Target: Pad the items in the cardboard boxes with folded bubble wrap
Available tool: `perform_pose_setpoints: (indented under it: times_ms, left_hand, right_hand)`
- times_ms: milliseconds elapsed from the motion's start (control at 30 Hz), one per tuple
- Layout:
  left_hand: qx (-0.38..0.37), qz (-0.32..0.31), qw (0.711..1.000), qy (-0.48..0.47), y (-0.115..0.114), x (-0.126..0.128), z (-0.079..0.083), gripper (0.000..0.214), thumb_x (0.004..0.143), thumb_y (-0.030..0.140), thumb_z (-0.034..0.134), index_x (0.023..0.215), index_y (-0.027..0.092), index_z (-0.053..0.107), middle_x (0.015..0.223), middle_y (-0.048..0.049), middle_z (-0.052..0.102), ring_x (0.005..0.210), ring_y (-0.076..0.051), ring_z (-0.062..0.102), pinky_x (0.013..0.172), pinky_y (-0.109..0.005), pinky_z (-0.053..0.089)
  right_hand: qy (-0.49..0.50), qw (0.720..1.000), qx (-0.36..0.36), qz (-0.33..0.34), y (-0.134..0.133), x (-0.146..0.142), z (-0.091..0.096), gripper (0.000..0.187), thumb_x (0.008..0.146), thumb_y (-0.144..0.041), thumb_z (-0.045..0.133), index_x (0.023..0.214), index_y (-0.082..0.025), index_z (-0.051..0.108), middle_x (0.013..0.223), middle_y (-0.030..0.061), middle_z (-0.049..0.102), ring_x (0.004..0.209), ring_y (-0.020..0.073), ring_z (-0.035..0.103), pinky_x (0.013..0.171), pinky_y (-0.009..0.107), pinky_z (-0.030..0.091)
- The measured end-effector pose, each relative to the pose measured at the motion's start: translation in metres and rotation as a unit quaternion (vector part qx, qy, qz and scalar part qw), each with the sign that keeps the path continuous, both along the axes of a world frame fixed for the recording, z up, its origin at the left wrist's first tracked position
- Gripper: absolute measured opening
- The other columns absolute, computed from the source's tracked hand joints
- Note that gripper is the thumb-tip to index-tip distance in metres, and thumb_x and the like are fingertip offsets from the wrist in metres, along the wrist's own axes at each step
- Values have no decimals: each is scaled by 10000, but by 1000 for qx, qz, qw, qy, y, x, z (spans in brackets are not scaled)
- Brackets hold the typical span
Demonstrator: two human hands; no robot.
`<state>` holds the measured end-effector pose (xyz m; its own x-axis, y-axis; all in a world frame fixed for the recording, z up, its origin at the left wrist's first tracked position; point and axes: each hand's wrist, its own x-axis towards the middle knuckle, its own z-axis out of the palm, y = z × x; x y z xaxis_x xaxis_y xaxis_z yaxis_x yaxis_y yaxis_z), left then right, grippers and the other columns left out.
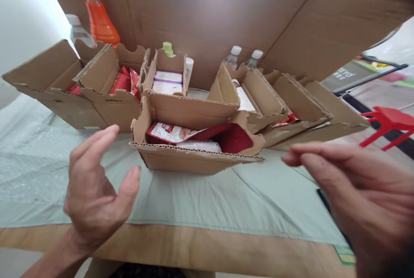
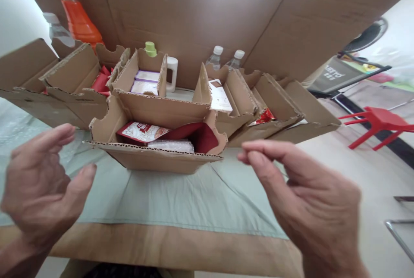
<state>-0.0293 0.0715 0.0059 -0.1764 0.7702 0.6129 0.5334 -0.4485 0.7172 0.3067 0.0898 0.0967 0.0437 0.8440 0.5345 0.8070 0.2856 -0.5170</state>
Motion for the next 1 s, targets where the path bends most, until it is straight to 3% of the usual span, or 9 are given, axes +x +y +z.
perform_pose_setpoints:
  times_ms: [167,267,400,600,667,733,800,900,1000]
  left_hand:
    - [-170,-65,965,-188,15,17,-26,707,843,353,764,1489,262,491,1493,-99,569,1379,-337,566,1175,-566,486]
    - [-209,-64,953,-211,22,29,-29,659,794,374,781,1385,228,529,1366,-101,631,1280,-320,617,1147,-558,491]
    - [-204,-66,955,-205,-4,42,-30,630,821,344,750,1395,233,517,1373,-99,636,1289,-297,616,1166,-511,467]
    - [-290,-27,950,-115,-131,41,-70,446,863,406,765,1248,201,668,1156,-124,735,1212,-338,677,1128,-492,521]
    - [-308,-35,947,-84,-158,26,-75,411,882,394,767,1231,197,680,1102,-117,753,1143,-322,710,1091,-477,557]
    - [-274,-30,957,-86,-159,9,-65,469,900,342,762,1331,212,632,1175,-108,739,1203,-301,691,1138,-467,530]
    - [-202,-14,972,-117,-140,-5,-44,565,925,296,738,1454,252,543,1334,-101,679,1325,-285,625,1217,-472,454]
    - [-110,0,983,-147,-108,-8,-12,675,951,272,708,1563,315,425,1518,-89,557,1443,-278,525,1278,-485,366]
    - [-106,8,986,-127,-102,7,-8,758,943,258,714,1610,292,355,1548,-117,524,1472,-297,495,1284,-512,347]
  right_hand:
    - [109,985,-104,84,-7,-10,-85,456,925,-489,686,1312,-251,656,1265,95,731,1038,259,713,874,431,604]
    - [149,974,-109,133,8,-35,-104,427,916,-478,662,1266,-235,632,1259,104,712,1080,266,680,942,458,580]
    - [164,974,-100,123,-8,-41,-102,410,886,-500,681,1178,-215,638,1132,105,728,1012,282,674,904,463,569]
    - [138,985,-91,38,-110,-13,-112,294,949,-488,663,1078,-223,665,1004,90,712,924,285,677,859,445,560]
    - [157,983,-86,51,-128,-22,-109,305,972,-484,637,1137,-229,662,1046,95,707,950,290,675,877,448,556]
    - [184,975,-84,89,-123,-44,-100,428,970,-507,639,1308,-244,616,1217,116,686,1108,317,655,976,479,538]
    - [210,963,-86,144,-101,-71,-87,583,953,-548,655,1447,-263,535,1393,126,624,1274,334,590,1091,510,490]
    - [243,942,-82,215,-61,-98,-72,612,948,-600,632,1453,-266,540,1419,113,630,1290,323,584,1130,514,472]
    - [278,930,-66,230,-45,-94,-75,590,967,-600,614,1438,-250,556,1417,109,645,1306,306,593,1138,483,475]
